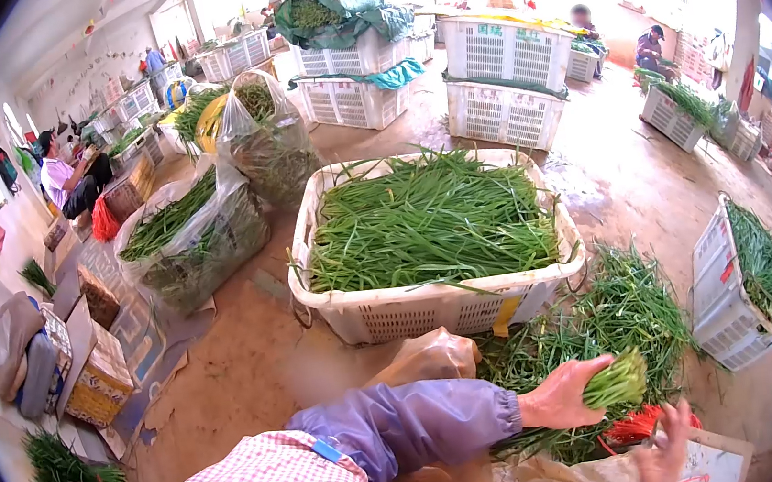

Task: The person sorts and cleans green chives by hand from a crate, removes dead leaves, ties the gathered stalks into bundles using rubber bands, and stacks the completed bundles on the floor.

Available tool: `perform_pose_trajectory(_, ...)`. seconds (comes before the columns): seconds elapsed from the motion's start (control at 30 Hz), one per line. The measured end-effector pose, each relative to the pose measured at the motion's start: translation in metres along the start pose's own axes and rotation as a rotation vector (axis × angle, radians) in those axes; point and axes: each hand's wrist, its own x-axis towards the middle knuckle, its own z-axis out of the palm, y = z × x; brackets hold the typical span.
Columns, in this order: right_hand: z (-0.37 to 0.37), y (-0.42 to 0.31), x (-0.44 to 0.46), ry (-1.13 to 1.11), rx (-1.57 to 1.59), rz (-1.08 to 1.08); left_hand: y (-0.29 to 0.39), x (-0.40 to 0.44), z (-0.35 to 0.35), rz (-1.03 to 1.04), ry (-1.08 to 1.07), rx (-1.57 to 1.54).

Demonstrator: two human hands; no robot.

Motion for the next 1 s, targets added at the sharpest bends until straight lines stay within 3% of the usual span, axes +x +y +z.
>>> perform_pose_trajectory(0.07,0.043,-0.023,0.002,-0.176,-0.246,-0.256,0.025,0.011,0.002,0.046,0.166,-0.113)
perform_pose_trajectory(0.1,0.069,-0.023,0.007,-0.205,-0.036,-0.189,0.031,0.016,0.004,0.050,0.166,-0.114)
perform_pose_trajectory(0.17,0.098,-0.054,0.016,-0.083,-0.064,-0.273,0.041,0.024,0.006,0.138,0.558,-0.112)
perform_pose_trajectory(0.2,0.108,-0.065,0.018,0.032,-0.089,-0.354,0.052,0.025,-0.005,0.140,0.553,-0.114)
perform_pose_trajectory(0.27,0.121,-0.072,0.015,-0.032,0.043,-0.254,0.072,0.020,-0.033,-0.179,0.275,-0.837)
perform_pose_trajectory(0.3,0.127,-0.071,0.013,-0.096,0.177,-0.151,0.062,0.020,-0.026,-0.073,0.457,-0.730)
perform_pose_trajectory(0.33,0.133,-0.059,0.013,-0.093,0.179,-0.147,0.064,0.017,-0.028,-0.078,0.454,-0.730)
perform_pose_trajectory(0.4,0.146,-0.030,0.009,-0.013,-0.076,-0.294,0.068,0.005,-0.030,-0.202,0.443,-0.809)
perform_pose_trajectory(0.47,0.157,-0.023,0.008,0.031,-0.026,-0.259,0.067,-0.001,-0.027,-0.304,0.432,-0.896)
perform_pose_trajectory(0.53,0.168,-0.014,0.010,0.145,0.155,-0.241,0.070,-0.007,-0.024,-0.362,0.549,-0.897)
perform_pose_trajectory(0.6,0.175,-0.010,0.008,0.185,0.237,-0.205,0.061,-0.013,-0.022,-0.396,0.518,-0.904)
perform_pose_trajectory(0.67,0.177,-0.002,0.000,0.151,0.330,-0.091,0.052,-0.017,-0.016,-0.286,0.511,-0.813)
perform_pose_trajectory(0.73,0.174,-0.007,-0.004,0.166,0.137,-0.143,0.049,-0.013,-0.021,-0.364,0.458,-0.634)
perform_pose_trajectory(0.8,0.169,-0.018,-0.011,-0.008,0.298,0.000,0.036,0.000,-0.029,-0.226,0.512,-0.560)
perform_pose_trajectory(0.87,0.168,-0.023,-0.027,-0.058,0.392,0.144,0.032,0.018,-0.046,-0.308,0.640,-0.483)
perform_pose_trajectory(0.93,0.159,-0.037,-0.042,-0.148,0.577,0.338,0.012,0.032,-0.066,-0.282,0.491,-0.735)
perform_pose_trajectory(1.0,0.139,-0.035,-0.052,-0.137,0.580,0.386,0.002,0.040,-0.083,-0.261,0.457,-0.725)
